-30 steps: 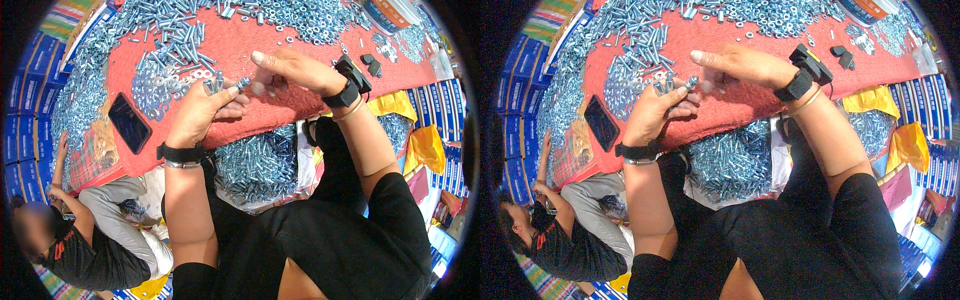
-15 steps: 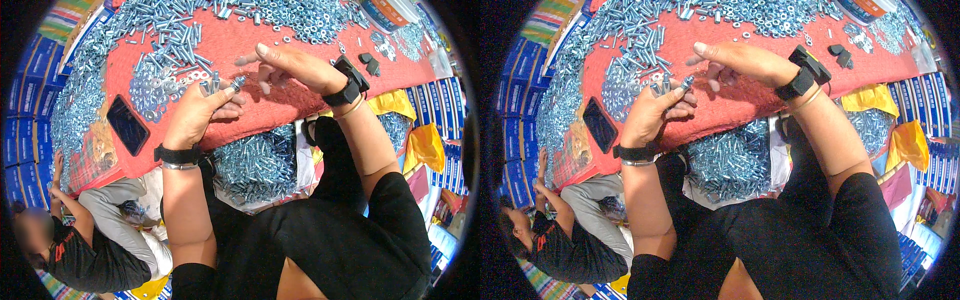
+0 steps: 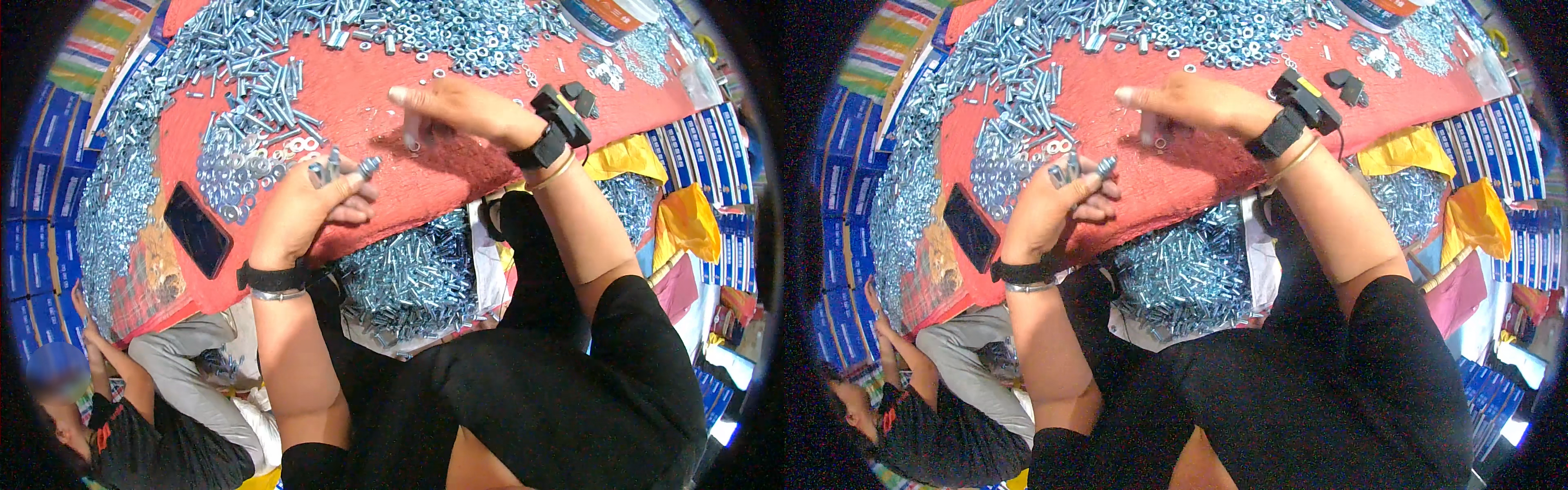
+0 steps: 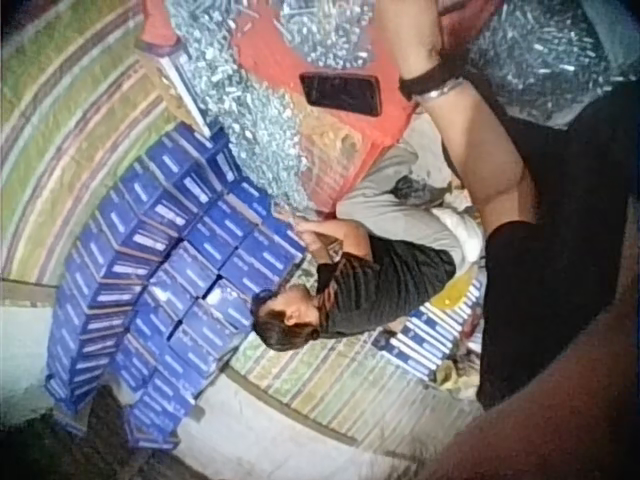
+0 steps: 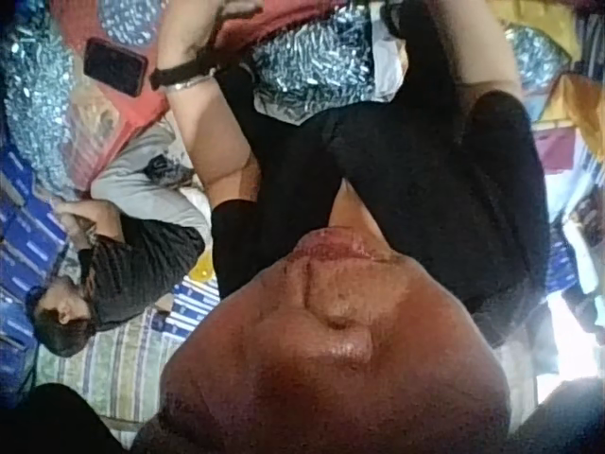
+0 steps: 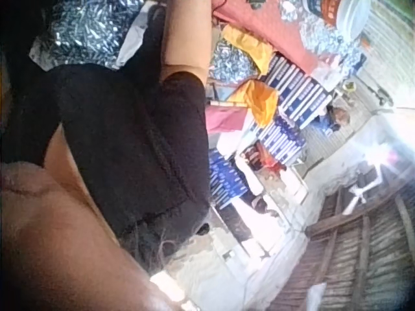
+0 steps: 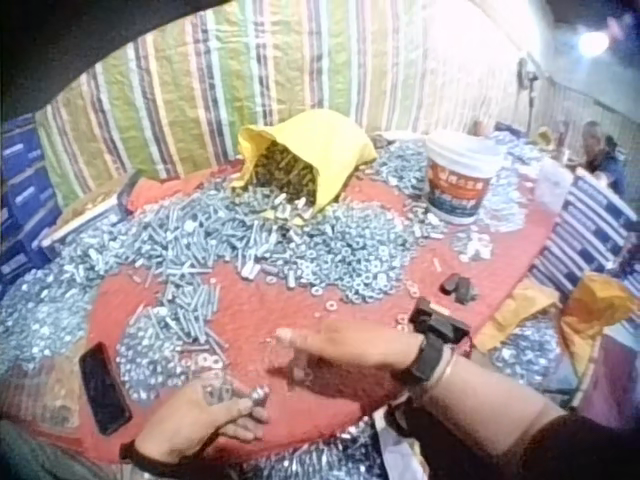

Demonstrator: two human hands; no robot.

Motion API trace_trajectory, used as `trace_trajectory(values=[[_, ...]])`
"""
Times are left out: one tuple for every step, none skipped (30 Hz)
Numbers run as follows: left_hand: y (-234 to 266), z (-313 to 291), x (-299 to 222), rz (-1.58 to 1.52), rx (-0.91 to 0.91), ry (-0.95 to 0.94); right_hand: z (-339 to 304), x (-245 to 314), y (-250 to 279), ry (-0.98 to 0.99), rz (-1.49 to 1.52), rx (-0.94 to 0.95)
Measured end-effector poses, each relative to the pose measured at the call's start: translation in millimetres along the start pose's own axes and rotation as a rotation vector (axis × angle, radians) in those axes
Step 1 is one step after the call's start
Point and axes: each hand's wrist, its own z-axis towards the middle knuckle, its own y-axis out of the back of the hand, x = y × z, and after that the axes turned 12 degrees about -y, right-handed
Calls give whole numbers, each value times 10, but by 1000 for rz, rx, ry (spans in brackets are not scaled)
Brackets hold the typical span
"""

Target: Assembling hardware by placing washers and nuts onto long bolts.

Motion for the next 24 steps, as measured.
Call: trace_trajectory(values=[[-10, -15, -19, 59, 86, 43, 73, -113, 44, -35, -29, -189], [-38, -39, -36, 31, 255, 63, 171, -249, 132, 0, -298, -396], [-83, -48, -58, 32, 255, 63, 239, -342, 199, 35, -569, -602], [-137, -53, -83, 39, 374, 130, 281, -451, 216, 35, -568, -602], [-173, -54, -87, 44, 493, 196, 299, -505, 212, 64, -652, -758], [-179, -29, -73, 83, 515, 230, 324, -555, 212, 93, -734, -915], [-171, -19, -55, 83, 514, 230, 358, -599, 219, 94, -734, -914], [-161, -9, -28, 88, 484, 197, 380, -613, 222, 85, -779, -888], [-151, 3, -8, 92, 455, 164, 393, -629, 228, 76, -823, -861], [-142, 18, 3, 92, 456, 164, 397, -645, 236, 76, -823, -861], [-127, 31, 13, 52, 326, 110, 397, -641, 233, 63, -815, -855], [-110, 48, 22, 11, 196, 56, 392, -637, 232, 50, -807, -849], [-92, 72, 32, 10, 198, 56, 372, -634, 242, 48, -808, -849], [-50, 76, 43, -79, 62, 0, 353, -574, 227, 86, -718, -726], [-3, 78, 56, -169, -73, -58, 335, -522, 216, 122, -628, -602], [58, 72, 75, -227, -117, -69, 322, -498, 211, 370, -595, -498], [60, 78, 70, -230, -119, -70, 288, -453, 182, 370, -597, -494], [56, 80, 50, -243, -152, -70, 244, -417, 130, 432, -561, -390], [51, 79, 35, -256, -185, -70, 192, -377, 75, 493, -523, -286], [36, 78, 24, -253, -178, -80, 96, -274, 35, 403, -539, -239], [30, 78, 25, -254, -180, -79, 79, -273, 7, 403, -538, -237], [27, 78, 27, -239, -175, -66, 72, -281, -18, 435, -585, -219], [22, 86, 24, -223, -167, -54, 69, -297, -28, 466, -634, -204], [18, 92, 23, -223, -166, -54, 89, -332, -50, 466, -684, -191]])
